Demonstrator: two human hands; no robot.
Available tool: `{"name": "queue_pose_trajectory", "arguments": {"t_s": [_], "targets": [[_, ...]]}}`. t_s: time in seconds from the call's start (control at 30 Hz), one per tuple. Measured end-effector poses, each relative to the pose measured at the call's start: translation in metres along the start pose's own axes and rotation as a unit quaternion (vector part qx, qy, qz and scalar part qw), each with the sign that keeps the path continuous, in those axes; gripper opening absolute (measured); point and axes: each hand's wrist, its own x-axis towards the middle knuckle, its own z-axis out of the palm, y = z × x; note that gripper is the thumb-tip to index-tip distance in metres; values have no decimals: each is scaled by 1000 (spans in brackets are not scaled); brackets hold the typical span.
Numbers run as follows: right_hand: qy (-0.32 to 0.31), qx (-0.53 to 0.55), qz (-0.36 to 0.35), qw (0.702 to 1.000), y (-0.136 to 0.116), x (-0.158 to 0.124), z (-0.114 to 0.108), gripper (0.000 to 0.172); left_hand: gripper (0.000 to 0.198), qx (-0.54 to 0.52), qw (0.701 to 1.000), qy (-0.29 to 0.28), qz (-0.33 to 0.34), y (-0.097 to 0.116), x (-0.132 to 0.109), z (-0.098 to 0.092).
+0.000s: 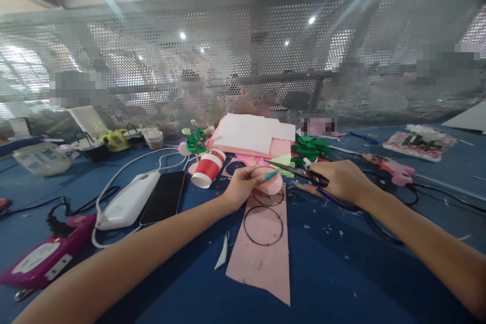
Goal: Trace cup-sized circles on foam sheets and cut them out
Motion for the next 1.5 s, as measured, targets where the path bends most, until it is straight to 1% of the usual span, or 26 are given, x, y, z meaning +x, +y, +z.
{"name": "queue_pose_trajectory", "arguments": {"t_s": [0.13,0.27,0.47,0.67,0.9,1.03,1.23,1.33,1.5], "targets": [[0,10,27,1000,3,1,-2,37,27,-13,1000,5,-2,1,-1,2],[-11,13,14,1000,4,2,-1,35,30,-21,1000,0,-10,1,-1,2],[-17,2,-12,1000,2,1,0,37,28,6,1000,-8,7,0,1,-1],[-16,2,-13,1000,2,2,0,38,25,21,1000,-6,13,-3,2,-3],[-19,2,-14,1000,1,1,-1,37,25,2,1000,-10,6,-3,1,-2],[-21,2,-5,1000,0,1,-1,34,26,-15,1000,-10,-10,-2,0,-2],[-18,12,-7,1000,0,1,1,29,24,-12,1000,-13,-1,-1,0,-2],[-19,11,-12,1000,0,1,2,30,24,-2,1000,-12,4,0,0,-1],[-26,-6,-17,1000,-1,1,3,34,29,4,1000,-17,4,2,-1,1]]}}
